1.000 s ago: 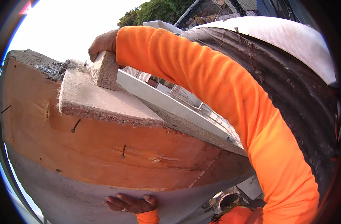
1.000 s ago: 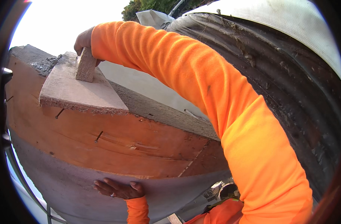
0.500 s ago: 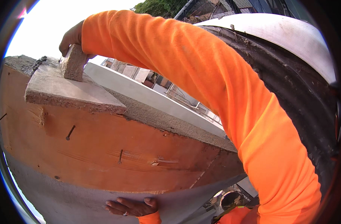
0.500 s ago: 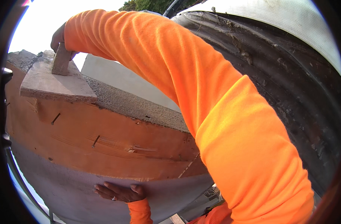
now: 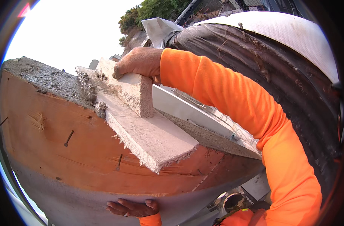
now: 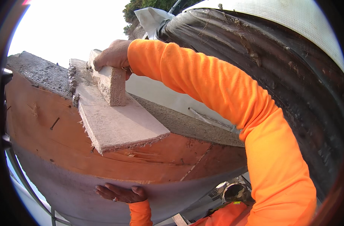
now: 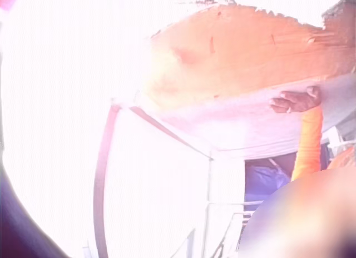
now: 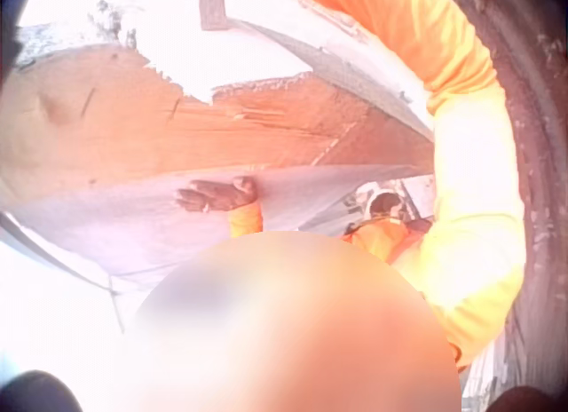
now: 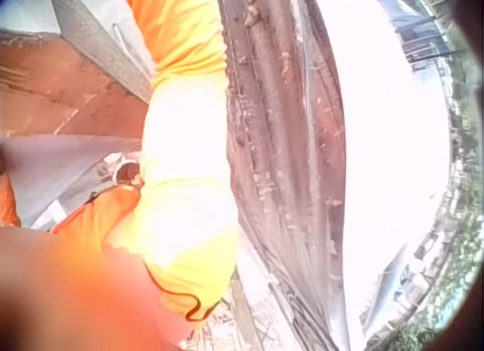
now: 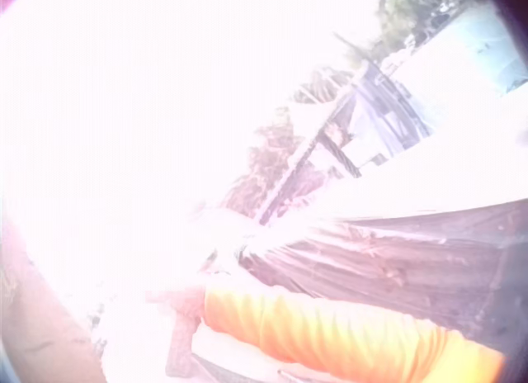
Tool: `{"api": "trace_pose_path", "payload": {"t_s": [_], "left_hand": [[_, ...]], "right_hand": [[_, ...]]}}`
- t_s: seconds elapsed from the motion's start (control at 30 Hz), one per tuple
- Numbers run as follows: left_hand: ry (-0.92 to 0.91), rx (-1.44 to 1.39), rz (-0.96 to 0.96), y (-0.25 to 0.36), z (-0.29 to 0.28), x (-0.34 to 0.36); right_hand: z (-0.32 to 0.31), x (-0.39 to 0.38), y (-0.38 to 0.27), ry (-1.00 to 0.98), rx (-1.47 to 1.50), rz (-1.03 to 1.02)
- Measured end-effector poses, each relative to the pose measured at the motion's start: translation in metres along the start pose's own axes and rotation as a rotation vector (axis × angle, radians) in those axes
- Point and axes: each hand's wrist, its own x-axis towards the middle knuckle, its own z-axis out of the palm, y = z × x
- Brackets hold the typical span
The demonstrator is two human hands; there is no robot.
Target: The person scoops plaster from a bucket with a trowel, applies it to a curved wall section, and smooths it with a float. They repeat this cycle, mixing the plaster and adding water as needed while working on the same area.
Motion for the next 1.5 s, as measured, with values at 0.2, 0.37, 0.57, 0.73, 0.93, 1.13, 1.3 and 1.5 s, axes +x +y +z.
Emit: {"api": "trace_pose_path", "payload": {"t_s": [0.2, 0.37, 0.57, 0.73, 0.93, 1.13, 1.3, 1.5], "left_hand": [[0.011, -0.005, -0.009, -0.010, -0.004, 0.003], [-0.003, -0.007, -0.005, -0.003, -0.004, 0.002], [0.003, -0.004, 0.026, 0.006, -0.003, 0.003], [0.028, -0.032, 0.022, 0.011, 0.004, -0.001], [0.029, -0.033, 0.011, 0.003, 0.006, -0.004], [0.014, 0.017, -0.010, 0.008, 0.003, -0.004], [0.018, 0.011, -0.010, 0.010, 0.000, 0.000], [0.015, 0.005, -0.004, 0.012, -0.002, 0.000]], "right_hand": [[0.055, 0.087, -0.156, -0.072, 0.025, -0.179], [0.050, 0.093, -0.151, -0.170, 0.188, -0.318], [-0.011, -0.032, -0.014, -0.136, -0.204, 0.090], [-0.036, -0.092, 0.085, -0.089, -0.003, -0.138], [-0.011, -0.012, 0.021, -0.107, 0.010, -0.113], [0.035, 0.085, -0.122, -0.058, 0.008, -0.159], [0.050, 0.107, -0.178, -0.048, -0.001, -0.300], [0.027, 0.065, -0.124, -0.090, -0.007, -0.269]]}}
